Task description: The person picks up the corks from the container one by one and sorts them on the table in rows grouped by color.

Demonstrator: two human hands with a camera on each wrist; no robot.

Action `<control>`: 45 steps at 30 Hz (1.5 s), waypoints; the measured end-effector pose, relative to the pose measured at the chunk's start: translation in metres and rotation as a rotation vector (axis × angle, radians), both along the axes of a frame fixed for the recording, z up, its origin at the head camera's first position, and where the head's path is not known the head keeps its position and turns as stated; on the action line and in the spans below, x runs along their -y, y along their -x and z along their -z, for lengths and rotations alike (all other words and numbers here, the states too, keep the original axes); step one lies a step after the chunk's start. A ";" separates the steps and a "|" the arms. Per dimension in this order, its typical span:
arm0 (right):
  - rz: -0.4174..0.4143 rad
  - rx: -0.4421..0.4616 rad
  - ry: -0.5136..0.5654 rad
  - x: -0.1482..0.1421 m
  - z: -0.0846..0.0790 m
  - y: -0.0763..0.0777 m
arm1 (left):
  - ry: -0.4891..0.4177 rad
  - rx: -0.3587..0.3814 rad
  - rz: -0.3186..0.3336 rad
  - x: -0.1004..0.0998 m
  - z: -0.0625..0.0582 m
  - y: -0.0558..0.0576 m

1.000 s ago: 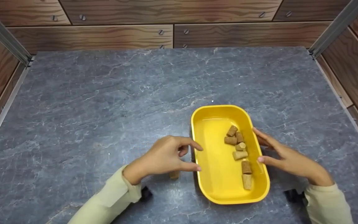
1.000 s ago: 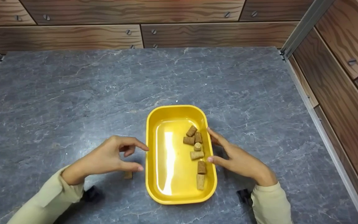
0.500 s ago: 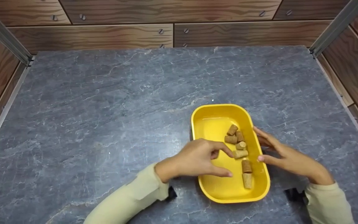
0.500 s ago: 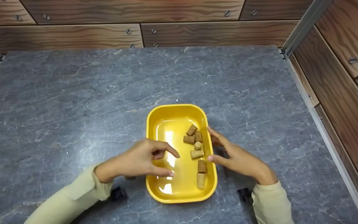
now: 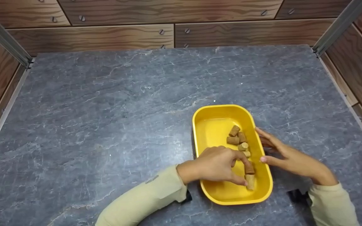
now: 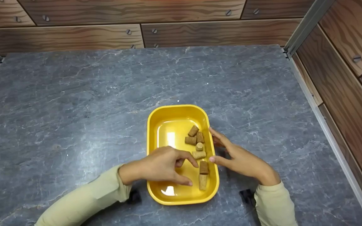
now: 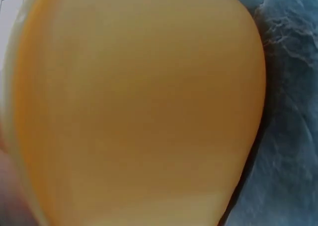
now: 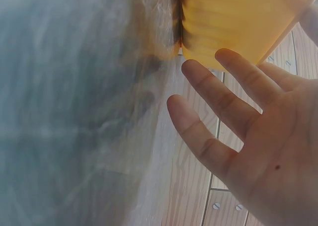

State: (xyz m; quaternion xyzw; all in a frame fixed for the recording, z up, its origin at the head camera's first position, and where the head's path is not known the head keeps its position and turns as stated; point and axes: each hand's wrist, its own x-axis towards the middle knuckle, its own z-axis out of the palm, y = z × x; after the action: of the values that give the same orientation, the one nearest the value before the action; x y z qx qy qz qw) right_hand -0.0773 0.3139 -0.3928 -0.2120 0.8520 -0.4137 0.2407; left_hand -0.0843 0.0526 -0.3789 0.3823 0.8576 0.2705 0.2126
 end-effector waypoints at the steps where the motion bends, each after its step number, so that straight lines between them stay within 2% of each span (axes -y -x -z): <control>1: 0.000 -0.001 -0.001 0.000 0.000 0.000 | 0.009 -0.005 0.008 -0.003 0.001 0.000; 12: 0.006 0.012 0.002 0.000 0.000 -0.001 | 0.142 0.014 0.110 -0.030 0.011 0.001; 29: 0.008 0.030 0.007 0.001 -0.001 0.000 | 0.204 -0.027 0.175 -0.034 0.024 0.000; 34: 0.006 0.036 0.007 0.000 -0.001 0.001 | 0.200 -0.024 0.182 -0.035 0.025 0.001; 45: -0.001 0.030 0.029 0.000 0.001 0.001 | 0.189 -0.117 0.143 -0.036 0.024 0.000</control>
State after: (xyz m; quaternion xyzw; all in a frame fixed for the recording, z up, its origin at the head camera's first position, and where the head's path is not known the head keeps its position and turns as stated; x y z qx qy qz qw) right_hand -0.0786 0.3136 -0.3933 -0.2096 0.8420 -0.4293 0.2506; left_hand -0.0843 0.0888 -0.4031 0.4358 0.8608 0.1497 0.2159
